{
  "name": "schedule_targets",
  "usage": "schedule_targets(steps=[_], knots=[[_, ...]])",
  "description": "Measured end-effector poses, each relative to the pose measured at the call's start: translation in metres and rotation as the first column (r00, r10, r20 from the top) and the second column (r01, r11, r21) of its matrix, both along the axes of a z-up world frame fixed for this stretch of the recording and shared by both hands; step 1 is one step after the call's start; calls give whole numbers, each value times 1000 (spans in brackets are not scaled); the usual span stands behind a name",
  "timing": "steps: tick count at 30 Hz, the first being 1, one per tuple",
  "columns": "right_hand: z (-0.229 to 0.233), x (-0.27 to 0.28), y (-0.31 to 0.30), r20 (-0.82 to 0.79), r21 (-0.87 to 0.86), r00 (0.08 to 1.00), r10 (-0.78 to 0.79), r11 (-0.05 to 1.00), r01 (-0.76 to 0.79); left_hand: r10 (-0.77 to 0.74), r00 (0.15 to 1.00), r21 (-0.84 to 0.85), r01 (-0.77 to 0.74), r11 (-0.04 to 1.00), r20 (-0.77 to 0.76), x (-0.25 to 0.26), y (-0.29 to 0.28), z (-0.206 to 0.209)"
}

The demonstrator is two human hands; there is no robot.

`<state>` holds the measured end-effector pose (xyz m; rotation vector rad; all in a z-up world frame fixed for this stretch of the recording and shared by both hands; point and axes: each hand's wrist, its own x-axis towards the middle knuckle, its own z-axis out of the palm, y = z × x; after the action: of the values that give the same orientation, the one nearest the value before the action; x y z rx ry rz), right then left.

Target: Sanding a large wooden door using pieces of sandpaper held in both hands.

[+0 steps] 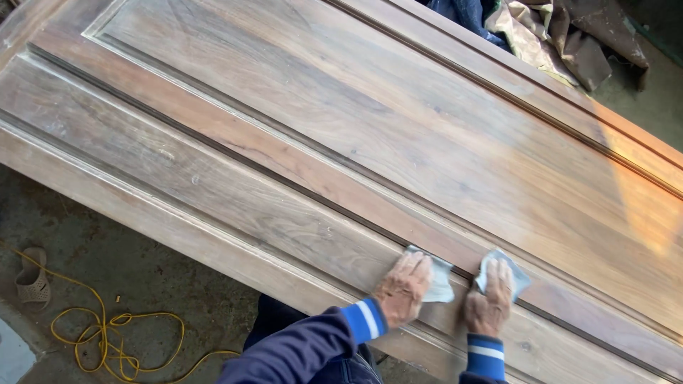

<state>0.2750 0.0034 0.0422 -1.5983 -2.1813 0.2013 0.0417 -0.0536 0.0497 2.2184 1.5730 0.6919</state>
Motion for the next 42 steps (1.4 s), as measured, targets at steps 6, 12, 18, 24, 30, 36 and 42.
schedule_targets(steps=[6, 12, 18, 24, 30, 36, 42], knots=[[-5, -213, 53, 54, -237, 873, 485, 855, -461, 476, 838, 75, -474, 877, -268, -208, -61, -53], [6, -243, 60, -29, -182, 740, 672, 724, -665, 613, 769, -14, -626, 780, -182, -239, -68, 2], [50, -14, 4, 69, -254, 931, 359, 909, -332, 602, 779, 0, -611, 792, -176, -242, -67, 5], [32, 54, -78, 51, -221, 954, 296, 935, -278, 640, 740, 2, -654, 756, -207, -241, -68, -3], [26, -112, -32, -67, -231, 641, 764, 614, -755, 664, 719, 17, -675, 737, -205, -245, -75, -12], [40, -371, -13, -99, -286, 239, 966, 203, -936, 875, 404, 113, -889, 444, -265, -354, -121, -44], [23, -528, -14, -19, -185, 206, 978, 199, -962, 901, 307, 151, -919, 365, -308, -474, -158, -30]])
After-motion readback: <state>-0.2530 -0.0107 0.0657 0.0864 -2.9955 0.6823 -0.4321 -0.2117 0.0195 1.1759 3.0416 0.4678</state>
